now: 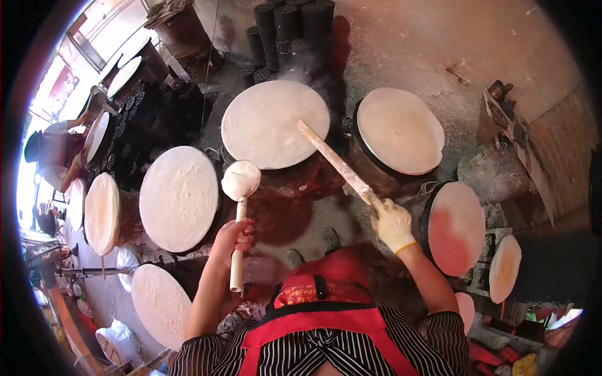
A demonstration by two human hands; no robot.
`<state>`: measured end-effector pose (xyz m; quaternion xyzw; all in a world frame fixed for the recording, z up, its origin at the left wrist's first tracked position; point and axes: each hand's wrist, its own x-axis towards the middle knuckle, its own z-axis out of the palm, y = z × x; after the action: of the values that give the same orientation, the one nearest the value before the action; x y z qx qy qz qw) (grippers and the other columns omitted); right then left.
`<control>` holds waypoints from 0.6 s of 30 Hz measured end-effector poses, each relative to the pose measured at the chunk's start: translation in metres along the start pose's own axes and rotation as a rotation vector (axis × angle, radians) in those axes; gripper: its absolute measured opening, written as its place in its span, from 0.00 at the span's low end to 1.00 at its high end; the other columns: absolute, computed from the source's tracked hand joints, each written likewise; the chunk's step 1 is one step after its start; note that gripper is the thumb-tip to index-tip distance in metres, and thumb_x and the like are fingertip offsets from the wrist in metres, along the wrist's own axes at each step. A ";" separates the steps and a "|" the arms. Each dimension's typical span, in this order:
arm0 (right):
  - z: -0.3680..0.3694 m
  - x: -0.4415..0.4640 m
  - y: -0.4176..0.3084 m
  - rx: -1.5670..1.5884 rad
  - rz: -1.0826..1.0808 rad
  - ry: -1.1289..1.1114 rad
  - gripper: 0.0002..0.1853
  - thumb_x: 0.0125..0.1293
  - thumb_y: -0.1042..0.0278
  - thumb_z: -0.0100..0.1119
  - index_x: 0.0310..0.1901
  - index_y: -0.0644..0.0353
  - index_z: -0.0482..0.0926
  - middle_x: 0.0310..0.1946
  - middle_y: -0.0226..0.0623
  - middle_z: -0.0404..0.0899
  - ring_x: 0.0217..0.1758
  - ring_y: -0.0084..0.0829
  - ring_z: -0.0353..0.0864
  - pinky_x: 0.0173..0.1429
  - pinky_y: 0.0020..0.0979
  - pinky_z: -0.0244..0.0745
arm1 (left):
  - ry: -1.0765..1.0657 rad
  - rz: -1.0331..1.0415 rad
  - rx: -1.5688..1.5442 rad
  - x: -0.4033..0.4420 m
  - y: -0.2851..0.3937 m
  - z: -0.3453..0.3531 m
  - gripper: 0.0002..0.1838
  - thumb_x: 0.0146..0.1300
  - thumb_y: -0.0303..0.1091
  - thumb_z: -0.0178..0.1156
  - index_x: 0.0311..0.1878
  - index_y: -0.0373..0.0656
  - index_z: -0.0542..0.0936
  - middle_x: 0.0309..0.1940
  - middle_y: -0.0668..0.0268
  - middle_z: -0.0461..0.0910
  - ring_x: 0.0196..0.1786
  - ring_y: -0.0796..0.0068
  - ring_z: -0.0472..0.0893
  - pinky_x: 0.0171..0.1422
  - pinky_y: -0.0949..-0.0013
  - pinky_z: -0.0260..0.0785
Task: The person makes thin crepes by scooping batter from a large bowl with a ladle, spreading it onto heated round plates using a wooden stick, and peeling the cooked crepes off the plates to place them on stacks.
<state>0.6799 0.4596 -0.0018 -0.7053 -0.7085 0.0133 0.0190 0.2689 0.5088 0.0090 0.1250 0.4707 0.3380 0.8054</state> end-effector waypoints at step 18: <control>0.122 0.143 0.374 0.474 1.079 0.661 0.12 0.65 0.60 0.59 0.44 0.58 0.82 0.34 0.47 0.85 0.36 0.47 0.85 0.40 0.42 0.78 | -0.186 -0.431 -0.487 0.099 -0.057 0.248 0.10 0.74 0.30 0.49 0.53 0.34 0.69 0.28 0.69 0.66 0.19 0.87 0.61 0.14 0.85 0.52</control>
<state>1.0477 0.6054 -0.1401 -0.9042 -0.1918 -0.0405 0.3795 0.5344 0.5605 0.0430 -0.1429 0.3161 0.2496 0.9041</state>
